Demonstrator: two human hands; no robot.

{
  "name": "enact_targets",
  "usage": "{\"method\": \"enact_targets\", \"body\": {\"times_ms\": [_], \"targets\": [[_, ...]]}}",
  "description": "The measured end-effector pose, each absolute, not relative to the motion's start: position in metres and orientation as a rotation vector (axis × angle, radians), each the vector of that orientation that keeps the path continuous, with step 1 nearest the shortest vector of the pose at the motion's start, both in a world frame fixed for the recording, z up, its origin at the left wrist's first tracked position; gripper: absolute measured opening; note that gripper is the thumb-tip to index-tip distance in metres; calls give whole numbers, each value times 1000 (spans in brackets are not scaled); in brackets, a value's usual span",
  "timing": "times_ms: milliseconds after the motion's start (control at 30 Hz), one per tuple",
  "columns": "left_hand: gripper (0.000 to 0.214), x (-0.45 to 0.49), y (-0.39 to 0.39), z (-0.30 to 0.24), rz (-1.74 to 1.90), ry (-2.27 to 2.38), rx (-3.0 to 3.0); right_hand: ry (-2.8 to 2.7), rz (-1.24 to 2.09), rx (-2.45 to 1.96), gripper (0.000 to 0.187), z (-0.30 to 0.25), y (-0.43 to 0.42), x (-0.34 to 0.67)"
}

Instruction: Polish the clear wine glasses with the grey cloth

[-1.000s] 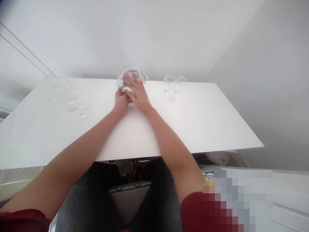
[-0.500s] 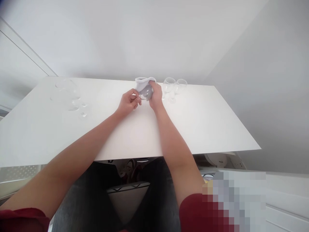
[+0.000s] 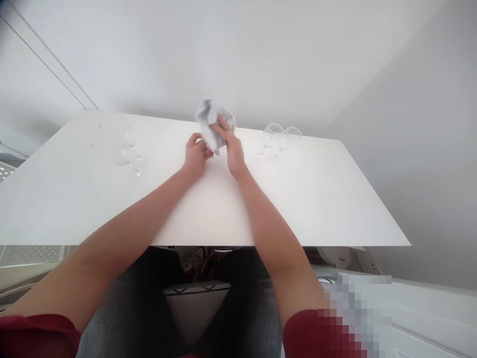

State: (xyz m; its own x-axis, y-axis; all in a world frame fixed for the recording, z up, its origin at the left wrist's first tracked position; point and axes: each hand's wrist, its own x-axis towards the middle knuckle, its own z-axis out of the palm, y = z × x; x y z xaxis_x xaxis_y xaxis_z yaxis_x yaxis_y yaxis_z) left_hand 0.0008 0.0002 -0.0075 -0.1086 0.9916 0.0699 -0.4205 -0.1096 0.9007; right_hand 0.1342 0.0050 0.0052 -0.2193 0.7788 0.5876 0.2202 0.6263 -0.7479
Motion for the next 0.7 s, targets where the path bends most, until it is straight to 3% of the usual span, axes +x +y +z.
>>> {"method": "enact_targets", "body": {"times_ms": [133, 300, 433, 567, 700], "targets": [[12, 8, -1, -11, 1524, 990, 1044, -2048, 223, -770, 39, 6, 10, 139], [22, 11, -14, -8, 1378, 996, 1496, -1739, 52, -1012, 16, 8, 15, 155], [19, 9, -22, -7, 1321, 905, 1672, -1253, 502, -1094, 36, 3, 17, 159], [26, 7, -18, -8, 1368, 789, 1516, -945, 1071, -869, 52, 2, 21, 154], [38, 5, -11, -7, 1402, 781, 1314, -924, 1227, -742, 57, 3, 22, 147]]}}
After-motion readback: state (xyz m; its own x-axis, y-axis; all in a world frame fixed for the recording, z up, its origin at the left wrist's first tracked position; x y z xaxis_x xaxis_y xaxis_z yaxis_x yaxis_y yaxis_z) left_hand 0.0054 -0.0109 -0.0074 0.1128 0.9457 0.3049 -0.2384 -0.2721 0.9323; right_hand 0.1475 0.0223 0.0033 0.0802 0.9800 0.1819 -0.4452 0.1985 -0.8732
